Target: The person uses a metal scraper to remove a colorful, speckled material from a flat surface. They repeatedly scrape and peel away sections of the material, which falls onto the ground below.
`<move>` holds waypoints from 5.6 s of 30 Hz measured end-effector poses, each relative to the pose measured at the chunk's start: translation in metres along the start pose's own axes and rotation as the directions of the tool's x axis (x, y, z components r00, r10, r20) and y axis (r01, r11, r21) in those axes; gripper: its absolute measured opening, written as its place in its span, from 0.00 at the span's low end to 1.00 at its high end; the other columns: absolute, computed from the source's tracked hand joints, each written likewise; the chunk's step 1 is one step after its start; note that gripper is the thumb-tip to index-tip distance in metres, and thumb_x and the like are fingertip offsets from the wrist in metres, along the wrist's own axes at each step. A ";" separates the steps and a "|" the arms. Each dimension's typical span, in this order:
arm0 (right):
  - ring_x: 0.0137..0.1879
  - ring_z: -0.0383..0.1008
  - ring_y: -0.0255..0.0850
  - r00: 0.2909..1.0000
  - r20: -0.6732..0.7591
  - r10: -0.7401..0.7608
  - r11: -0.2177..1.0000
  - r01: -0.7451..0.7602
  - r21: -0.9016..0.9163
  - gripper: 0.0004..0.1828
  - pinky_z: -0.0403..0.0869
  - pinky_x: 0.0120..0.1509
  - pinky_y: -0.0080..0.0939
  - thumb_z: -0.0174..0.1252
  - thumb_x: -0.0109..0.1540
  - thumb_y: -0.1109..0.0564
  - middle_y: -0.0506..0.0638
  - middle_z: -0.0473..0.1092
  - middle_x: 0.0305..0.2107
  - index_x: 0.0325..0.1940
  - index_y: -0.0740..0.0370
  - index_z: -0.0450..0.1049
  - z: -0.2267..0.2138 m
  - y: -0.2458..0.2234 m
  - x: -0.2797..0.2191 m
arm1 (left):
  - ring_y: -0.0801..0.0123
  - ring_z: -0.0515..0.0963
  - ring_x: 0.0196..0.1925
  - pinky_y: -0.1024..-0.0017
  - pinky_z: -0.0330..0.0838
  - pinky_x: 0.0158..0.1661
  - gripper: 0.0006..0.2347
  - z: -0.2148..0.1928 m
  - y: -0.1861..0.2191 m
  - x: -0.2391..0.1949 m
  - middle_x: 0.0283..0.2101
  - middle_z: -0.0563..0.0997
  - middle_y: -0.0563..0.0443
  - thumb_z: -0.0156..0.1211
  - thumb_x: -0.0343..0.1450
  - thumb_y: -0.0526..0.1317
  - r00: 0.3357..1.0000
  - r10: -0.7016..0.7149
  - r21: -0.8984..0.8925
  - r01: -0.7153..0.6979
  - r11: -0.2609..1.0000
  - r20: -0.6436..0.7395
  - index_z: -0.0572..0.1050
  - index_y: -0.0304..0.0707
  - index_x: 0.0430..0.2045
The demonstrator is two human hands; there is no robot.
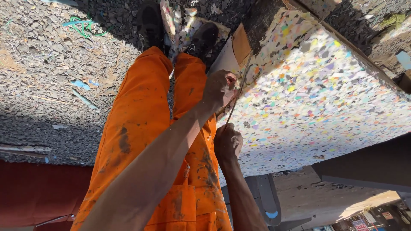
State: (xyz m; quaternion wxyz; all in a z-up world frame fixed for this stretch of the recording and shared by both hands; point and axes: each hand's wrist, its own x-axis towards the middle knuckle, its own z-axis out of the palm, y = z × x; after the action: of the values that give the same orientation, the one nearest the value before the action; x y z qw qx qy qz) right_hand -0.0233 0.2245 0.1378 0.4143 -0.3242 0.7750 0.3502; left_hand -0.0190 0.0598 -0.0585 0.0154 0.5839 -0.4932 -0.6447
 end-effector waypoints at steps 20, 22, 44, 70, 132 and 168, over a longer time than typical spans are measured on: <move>0.66 0.93 0.58 0.757 0.321 0.569 0.560 -0.643 0.522 0.31 0.85 0.69 0.57 0.58 0.72 0.29 0.55 0.92 0.49 0.50 0.55 0.90 0.057 -0.010 0.015 | 0.71 0.97 0.45 0.64 0.94 0.45 0.09 -0.050 -0.021 0.045 0.39 0.91 0.66 0.77 0.82 0.54 0.996 -0.085 0.513 0.052 0.857 0.040 0.85 0.61 0.36; 0.62 0.93 0.64 0.862 0.243 0.444 0.747 -0.507 0.430 0.26 0.86 0.62 0.63 0.59 0.76 0.33 0.59 0.90 0.43 0.47 0.54 0.88 -0.005 -0.027 -0.046 | 0.64 0.97 0.40 0.63 0.92 0.38 0.10 -0.083 -0.015 0.062 0.33 0.89 0.63 0.78 0.77 0.54 0.984 -0.168 0.406 0.176 0.897 -0.054 0.82 0.62 0.30; 0.30 0.89 0.39 0.904 -0.402 0.146 0.801 0.130 0.584 0.16 0.85 0.45 0.45 0.55 0.90 0.47 0.39 0.89 0.28 0.56 0.51 0.85 -0.179 -0.066 -0.063 | 0.25 0.62 0.96 0.34 0.79 0.84 0.49 0.080 -0.075 0.012 0.99 0.56 0.32 0.71 0.78 0.26 0.871 0.073 -0.104 -0.025 0.994 0.486 0.52 0.50 1.00; 0.48 0.94 0.70 0.930 -0.357 -0.084 0.992 0.044 -0.118 0.13 0.90 0.51 0.69 0.59 0.84 0.43 0.62 0.85 0.33 0.49 0.49 0.78 -0.169 -0.008 0.073 | 0.57 0.93 0.43 0.68 0.87 0.50 0.07 0.049 -0.085 -0.002 0.37 0.91 0.43 0.84 0.79 0.35 0.941 0.333 -0.365 -0.330 0.870 -0.058 0.90 0.45 0.32; 0.46 0.94 0.67 0.970 -0.211 -0.121 0.992 0.111 -0.057 0.17 0.86 0.55 0.67 0.56 0.83 0.46 0.60 0.85 0.26 0.49 0.55 0.83 -0.235 -0.029 0.041 | 0.58 0.91 0.49 0.61 0.87 0.53 0.04 0.075 -0.056 0.062 0.39 0.91 0.48 0.73 0.76 0.35 0.989 -0.142 -0.205 0.145 0.968 0.028 0.85 0.47 0.33; 0.46 0.94 0.67 0.996 -0.092 -0.011 0.993 -0.001 -0.122 0.07 0.89 0.49 0.64 0.55 0.81 0.48 0.70 0.83 0.42 0.56 0.51 0.73 -0.046 -0.020 0.016 | 0.35 0.97 0.46 0.49 0.95 0.44 0.07 0.010 -0.028 0.049 0.40 0.96 0.27 0.77 0.82 0.38 0.985 -0.158 -0.167 0.168 0.972 0.068 0.99 0.38 0.43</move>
State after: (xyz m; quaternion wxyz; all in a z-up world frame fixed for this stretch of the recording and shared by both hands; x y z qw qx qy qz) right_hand -0.0341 0.1728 0.1379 0.3584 -0.3666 0.7697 0.3804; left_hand -0.0265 0.0508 -0.1145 -0.0006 0.6013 -0.3863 -0.6994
